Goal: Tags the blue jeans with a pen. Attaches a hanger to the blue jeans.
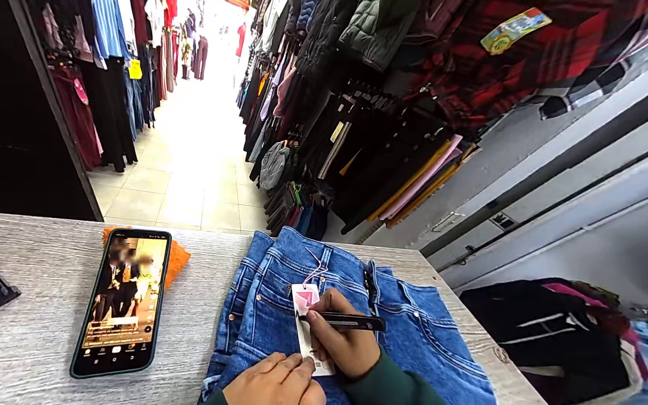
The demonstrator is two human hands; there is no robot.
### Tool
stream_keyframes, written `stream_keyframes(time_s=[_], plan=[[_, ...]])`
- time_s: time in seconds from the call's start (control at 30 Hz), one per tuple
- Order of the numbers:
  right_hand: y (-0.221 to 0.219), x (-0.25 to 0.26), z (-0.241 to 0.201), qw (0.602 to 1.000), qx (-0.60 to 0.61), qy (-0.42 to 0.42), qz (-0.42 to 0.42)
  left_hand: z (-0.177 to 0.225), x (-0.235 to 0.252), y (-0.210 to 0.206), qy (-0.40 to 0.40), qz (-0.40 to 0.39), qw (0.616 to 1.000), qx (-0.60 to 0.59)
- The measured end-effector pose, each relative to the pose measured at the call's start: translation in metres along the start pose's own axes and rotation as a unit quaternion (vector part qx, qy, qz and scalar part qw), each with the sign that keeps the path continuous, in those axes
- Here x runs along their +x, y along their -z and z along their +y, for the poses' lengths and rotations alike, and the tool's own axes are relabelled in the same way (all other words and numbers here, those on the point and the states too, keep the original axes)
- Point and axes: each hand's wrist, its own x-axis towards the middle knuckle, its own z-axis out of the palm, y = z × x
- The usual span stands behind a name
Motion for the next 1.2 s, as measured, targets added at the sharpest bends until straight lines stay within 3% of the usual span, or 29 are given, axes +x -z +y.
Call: stream_keyframes(time_s=[0.27,0.53,0.73,0.9,1.2], plan=[[0.002,-0.003,0.0,1.0,-0.005,-0.007,-0.005,-0.001,0.0,0.0,-0.002,-0.009,1.0,-0.007],[0.004,-0.008,0.006,0.999,-0.006,0.024,0.026,-0.002,-0.001,0.012,0.052,-0.113,0.982,-0.14],[0.002,-0.009,0.006,0.998,0.037,0.056,0.012,-0.002,0.0,0.017,0.051,-0.117,0.983,-0.133],[0.004,-0.008,0.007,1.0,-0.01,0.025,0.005,-0.003,0.0,0.016,0.048,-0.135,0.981,-0.133],[0.003,-0.009,0.001,0.999,0.011,0.002,0.043,-0.003,0.0,0.016,0.046,-0.129,0.982,-0.134]])
